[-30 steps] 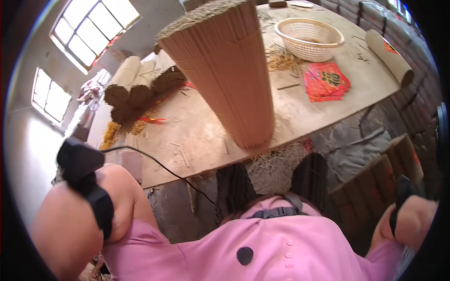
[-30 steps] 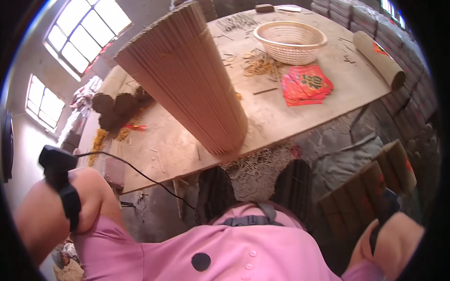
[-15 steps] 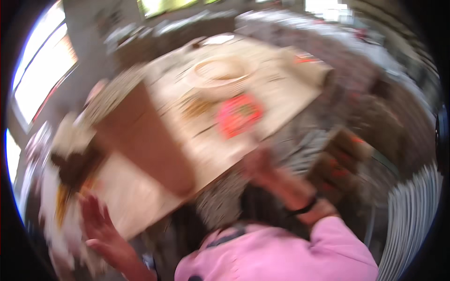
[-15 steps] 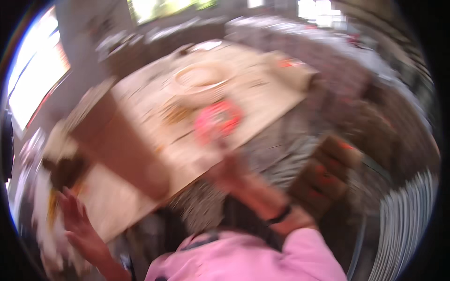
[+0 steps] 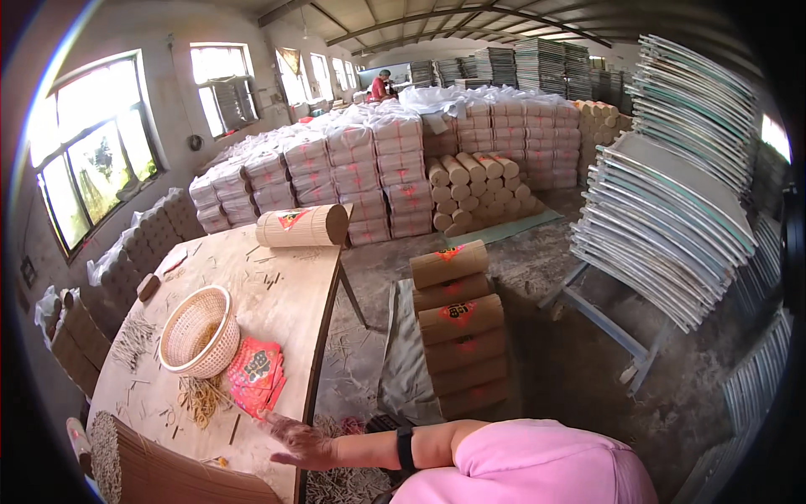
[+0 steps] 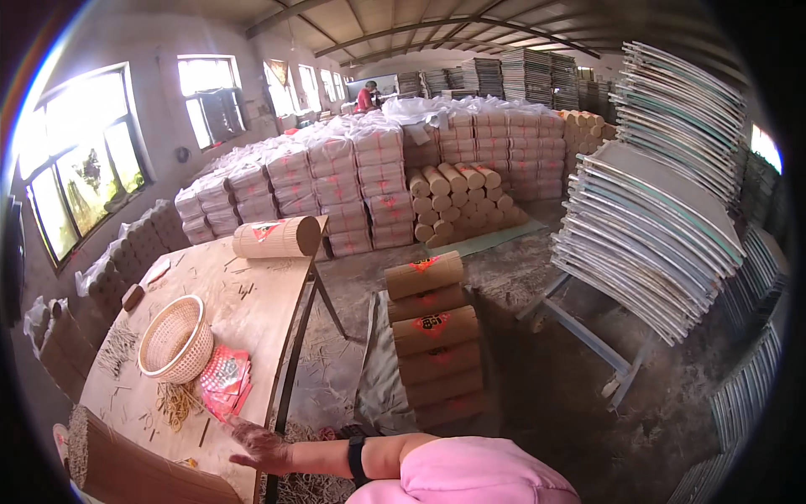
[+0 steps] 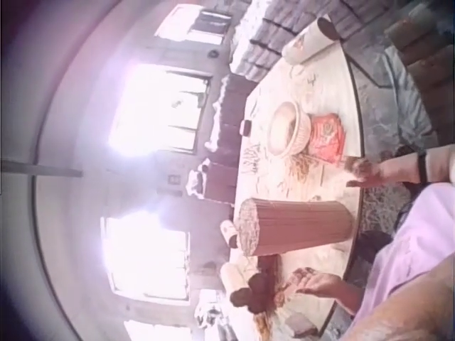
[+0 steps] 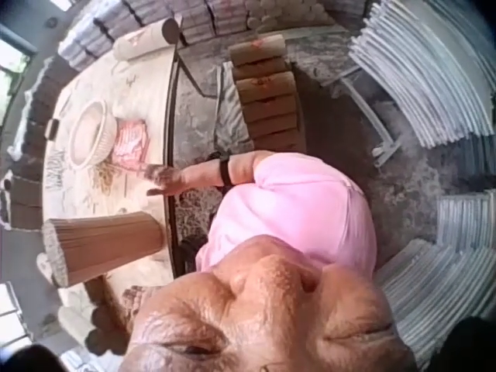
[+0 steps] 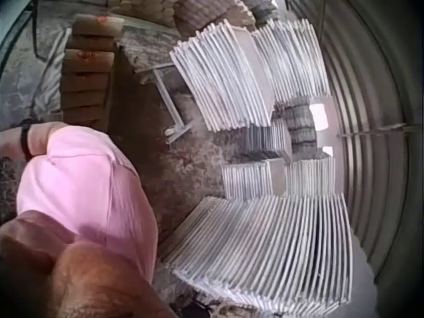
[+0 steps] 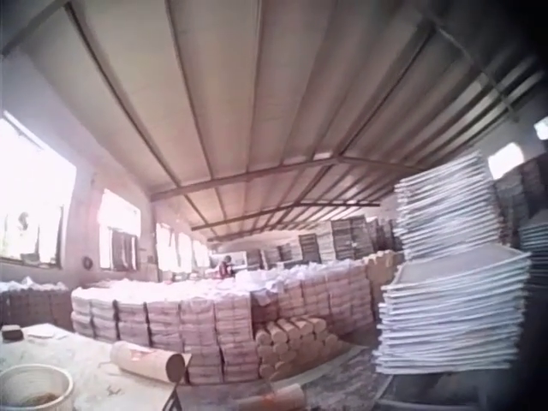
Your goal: The recorder is bundling and labeling large stacks of bamboo sticks using rubber bands and decorative red labels.
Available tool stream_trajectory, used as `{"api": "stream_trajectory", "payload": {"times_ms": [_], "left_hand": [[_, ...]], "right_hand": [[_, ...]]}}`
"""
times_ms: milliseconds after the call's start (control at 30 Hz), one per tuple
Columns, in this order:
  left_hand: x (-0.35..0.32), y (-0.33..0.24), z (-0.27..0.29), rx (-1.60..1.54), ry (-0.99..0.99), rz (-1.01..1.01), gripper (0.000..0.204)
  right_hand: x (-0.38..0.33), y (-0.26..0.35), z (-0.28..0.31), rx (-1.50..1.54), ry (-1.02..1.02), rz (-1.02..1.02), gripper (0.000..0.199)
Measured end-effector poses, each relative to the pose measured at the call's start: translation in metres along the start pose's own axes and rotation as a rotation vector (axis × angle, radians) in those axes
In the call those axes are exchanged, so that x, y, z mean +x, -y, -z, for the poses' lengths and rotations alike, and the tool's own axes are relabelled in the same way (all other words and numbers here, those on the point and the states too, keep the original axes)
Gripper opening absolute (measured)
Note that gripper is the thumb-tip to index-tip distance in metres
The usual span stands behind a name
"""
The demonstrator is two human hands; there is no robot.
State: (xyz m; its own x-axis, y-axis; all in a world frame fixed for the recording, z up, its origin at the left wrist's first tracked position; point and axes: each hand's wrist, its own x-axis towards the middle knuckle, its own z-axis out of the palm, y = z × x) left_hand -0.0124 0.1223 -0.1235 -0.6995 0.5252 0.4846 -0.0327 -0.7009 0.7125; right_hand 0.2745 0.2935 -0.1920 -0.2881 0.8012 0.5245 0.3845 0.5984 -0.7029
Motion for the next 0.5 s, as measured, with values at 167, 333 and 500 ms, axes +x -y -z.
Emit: {"api": "stream_trajectory", "payload": {"times_ms": [167,333,500], "left_hand": [[-0.008,0.012,0.011,-0.167,0.159,0.075,0.069],[-0.042,-0.019,-0.012,0.032,0.329,0.082,0.054],[-0.081,-0.016,-0.05,0.095,0.496,0.344,0.053]], "right_hand": [[0.0,0.021,-0.005,0.384,-0.051,0.03,0.07],[-0.005,0.019,0.006,0.446,-0.081,-0.129,0.072],[-0.01,0.038,0.032,0.567,0.057,-0.16,0.077]]}}
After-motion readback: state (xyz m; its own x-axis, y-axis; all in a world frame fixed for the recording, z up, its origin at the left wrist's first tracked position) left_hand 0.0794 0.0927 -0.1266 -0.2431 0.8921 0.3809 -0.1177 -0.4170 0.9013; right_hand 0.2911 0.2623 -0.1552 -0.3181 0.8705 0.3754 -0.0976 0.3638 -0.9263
